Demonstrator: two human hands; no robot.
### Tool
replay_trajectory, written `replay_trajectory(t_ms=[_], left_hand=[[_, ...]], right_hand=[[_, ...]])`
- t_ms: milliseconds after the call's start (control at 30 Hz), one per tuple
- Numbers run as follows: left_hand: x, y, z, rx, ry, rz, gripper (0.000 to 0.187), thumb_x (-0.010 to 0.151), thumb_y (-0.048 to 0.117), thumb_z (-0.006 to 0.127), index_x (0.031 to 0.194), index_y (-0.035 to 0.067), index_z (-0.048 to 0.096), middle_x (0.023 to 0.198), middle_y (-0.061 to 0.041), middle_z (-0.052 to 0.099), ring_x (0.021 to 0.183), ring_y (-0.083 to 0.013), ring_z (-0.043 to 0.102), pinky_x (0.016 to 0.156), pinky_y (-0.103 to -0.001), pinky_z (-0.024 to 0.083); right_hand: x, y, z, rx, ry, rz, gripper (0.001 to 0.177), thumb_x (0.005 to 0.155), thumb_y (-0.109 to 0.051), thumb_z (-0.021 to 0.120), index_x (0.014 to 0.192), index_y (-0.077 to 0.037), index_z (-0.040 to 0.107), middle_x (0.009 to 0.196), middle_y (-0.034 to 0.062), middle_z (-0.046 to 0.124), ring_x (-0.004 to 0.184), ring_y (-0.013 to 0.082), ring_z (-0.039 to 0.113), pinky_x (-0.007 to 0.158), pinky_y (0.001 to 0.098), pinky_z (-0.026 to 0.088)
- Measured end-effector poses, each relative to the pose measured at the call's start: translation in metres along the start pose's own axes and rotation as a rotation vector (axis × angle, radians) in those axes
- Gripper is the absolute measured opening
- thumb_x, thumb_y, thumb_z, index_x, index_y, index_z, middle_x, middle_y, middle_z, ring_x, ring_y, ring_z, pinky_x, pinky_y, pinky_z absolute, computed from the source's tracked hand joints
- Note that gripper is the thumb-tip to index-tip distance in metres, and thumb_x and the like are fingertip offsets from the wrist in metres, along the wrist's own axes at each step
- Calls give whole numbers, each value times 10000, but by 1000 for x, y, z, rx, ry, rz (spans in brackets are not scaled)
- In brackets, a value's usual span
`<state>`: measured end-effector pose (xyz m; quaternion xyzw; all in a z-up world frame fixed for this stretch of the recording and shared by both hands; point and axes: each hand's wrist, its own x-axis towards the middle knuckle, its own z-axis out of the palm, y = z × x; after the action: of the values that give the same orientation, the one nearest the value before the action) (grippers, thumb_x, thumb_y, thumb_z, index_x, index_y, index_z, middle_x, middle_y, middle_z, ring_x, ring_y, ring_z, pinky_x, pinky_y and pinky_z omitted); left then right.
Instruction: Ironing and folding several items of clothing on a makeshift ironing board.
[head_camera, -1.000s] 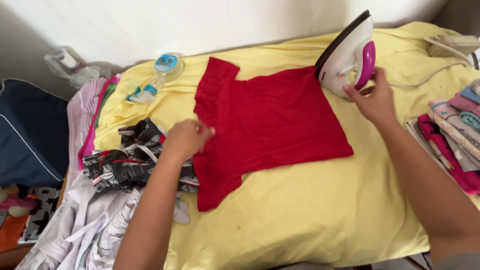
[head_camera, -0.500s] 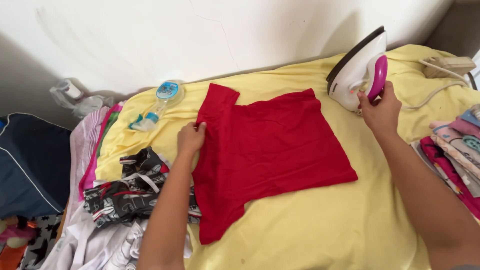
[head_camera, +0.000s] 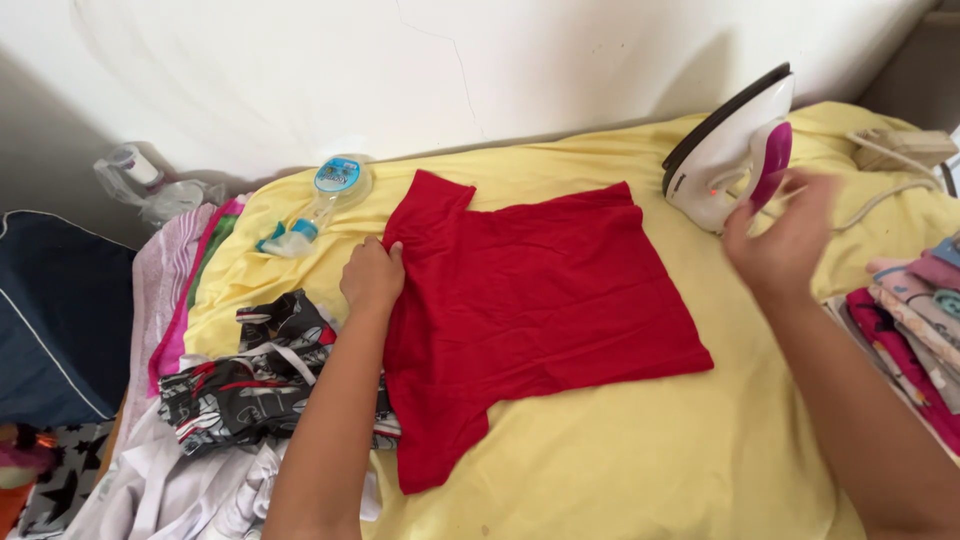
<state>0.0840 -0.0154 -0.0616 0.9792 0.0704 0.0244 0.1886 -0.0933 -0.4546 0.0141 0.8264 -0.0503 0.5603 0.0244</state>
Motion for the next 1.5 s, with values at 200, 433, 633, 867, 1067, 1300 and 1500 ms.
replay_trajectory(t_ms=[200, 433, 633, 867, 1067, 1300, 1500], left_hand=[[22, -6, 33, -83, 271, 239, 337, 996, 309, 643, 1208, 48, 614, 1210, -215, 601, 1140, -414, 596, 886, -524, 532], [29, 10, 24, -33, 265, 141, 506, 890, 452, 746, 1149, 40, 610, 1175, -184, 573, 1119, -382, 571, 858, -499, 531], [26, 2, 33, -76, 346, 283, 306, 916, 339, 716, 1095, 102, 641, 1153, -147, 570, 1076, -342, 603, 798, -479, 552], [30, -3, 30, -176, 463, 298, 130, 1044, 246, 575, 1057, 129, 630, 1113, -139, 600, 911, -400, 656, 711, -542, 533], [40, -26, 27, -105, 501, 204, 174, 1084, 297, 510, 1060, 145, 591, 1052, -107, 654, 779, -414, 681, 615, -540, 539], [65, -42, 42, 127, 386, 179, 167, 1106, 308, 461, 1132, 170, 552, 1069, -78, 685, 758, -383, 708, 588, -529, 552], [46, -44, 26, -3, 322, 175, 252, 1038, 258, 529, 1219, 82, 548, 1116, -183, 642, 896, -409, 689, 681, -523, 557]], right_hand=[[-28, -17, 80, 409, -792, 415, 265, 948, -267, 652, 1057, -36, 719, 842, 179, 734, 775, 339, 732, 743, 421, 565], [1, -46, 130, -41, -1092, 465, 596, 1064, -541, 567, 958, 9, 769, 1008, 245, 747, 938, 426, 703, 783, 539, 564], [-1, -35, 167, 49, -1032, 580, 277, 829, -320, 774, 979, -87, 789, 1058, 209, 739, 977, 405, 701, 818, 514, 567], [40, -58, 132, 401, -750, 699, 147, 944, -166, 710, 991, -29, 734, 930, 195, 769, 754, 317, 748, 706, 405, 580], [44, -72, 139, 825, -619, 1060, 145, 1036, -99, 564, 1071, 26, 499, 985, 168, 685, 694, 294, 772, 422, 326, 579], [-16, -47, 209, 515, -597, 798, 148, 1097, -138, 582, 1117, 7, 560, 1050, 141, 749, 850, 295, 812, 701, 371, 599], [-34, -71, 132, 637, -583, 235, 509, 927, -113, 701, 1351, 59, 478, 1260, 297, 557, 1100, 425, 603, 945, 480, 497]])
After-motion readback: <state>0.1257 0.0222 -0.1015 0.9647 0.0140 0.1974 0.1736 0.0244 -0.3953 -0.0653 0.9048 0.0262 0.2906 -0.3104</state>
